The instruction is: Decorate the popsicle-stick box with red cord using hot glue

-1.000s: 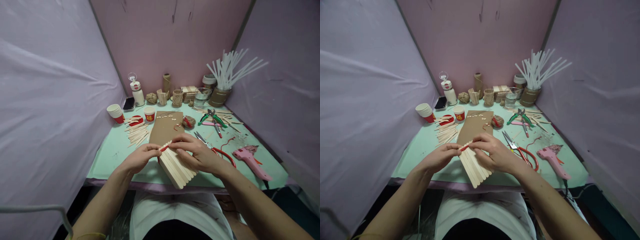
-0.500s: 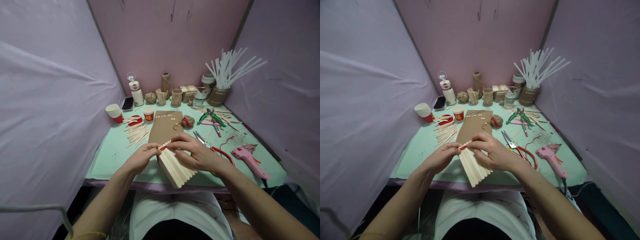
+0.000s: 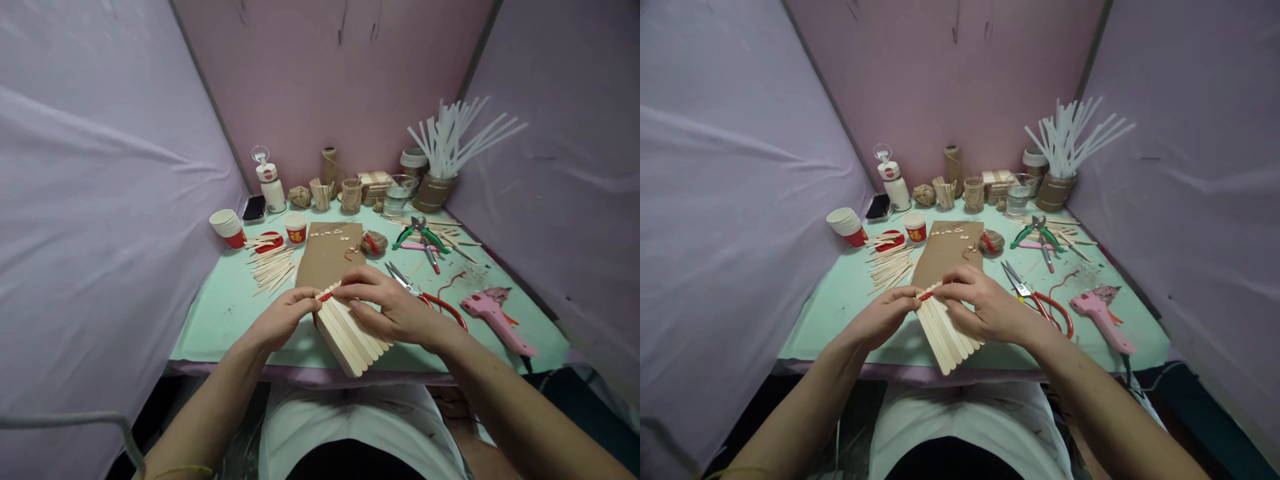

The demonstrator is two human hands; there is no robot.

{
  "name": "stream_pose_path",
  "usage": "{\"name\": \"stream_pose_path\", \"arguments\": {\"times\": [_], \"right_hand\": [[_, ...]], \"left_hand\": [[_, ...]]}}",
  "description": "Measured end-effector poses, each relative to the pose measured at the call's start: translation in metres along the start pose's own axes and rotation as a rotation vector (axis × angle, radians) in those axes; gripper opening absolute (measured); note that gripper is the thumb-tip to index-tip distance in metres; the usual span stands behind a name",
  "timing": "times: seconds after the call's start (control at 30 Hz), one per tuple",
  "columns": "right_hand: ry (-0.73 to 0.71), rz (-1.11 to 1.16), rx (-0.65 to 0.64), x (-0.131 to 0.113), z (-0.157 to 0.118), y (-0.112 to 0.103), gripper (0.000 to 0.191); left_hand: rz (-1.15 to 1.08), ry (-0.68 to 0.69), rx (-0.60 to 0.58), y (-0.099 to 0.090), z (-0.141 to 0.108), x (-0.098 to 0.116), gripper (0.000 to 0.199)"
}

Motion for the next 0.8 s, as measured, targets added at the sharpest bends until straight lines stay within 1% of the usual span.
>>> {"name": "stream_pose_path", "arguments": {"times": [0.17,0.37,0.53,0.6,0.67,0.73,0.8], "right_hand": [[0.041,0.042,0.042,0.006,-0.005,-0.002,0.031],[0.066,0.059,0.050,0.009,-0.008,-0.004,0.032],[0.080,0.051,0.048,0.010,-0.009,-0.004,0.032],[0.073,0.045,0.055,0.009,-0.008,-0.005,0.031],[0.063,0.041,0.068,0.008,-0.007,-0.005,0.030],[0.061,0.037,0.081,0.008,-0.007,-0.006,0.029],[0.071,0.035,0.090,0.007,-0.008,-0.007,0.029]], "left_hand": [[0.007,0.027,0.005,0.000,0.000,0.000,0.015],[0.008,0.019,-0.003,-0.001,-0.002,-0.002,0.017],[0.076,0.047,0.018,0.000,-0.005,0.005,0.014],[0.098,0.077,0.064,-0.001,-0.008,0.011,0.015],[0.106,0.135,0.106,-0.002,-0.011,0.016,0.023],[0.110,0.208,0.119,-0.002,-0.014,0.021,0.031],[0.125,0.255,0.105,-0.001,-0.016,0.023,0.033]]}}
Point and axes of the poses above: each hand's wrist, its own z-axis towards the middle knuckle, its own y-axis out of the palm, x = y × z, the point moved 7 cm from there along z, towards the middle knuckle, and after that the axes turned 11 degrees about x, right-handed, at the moved point
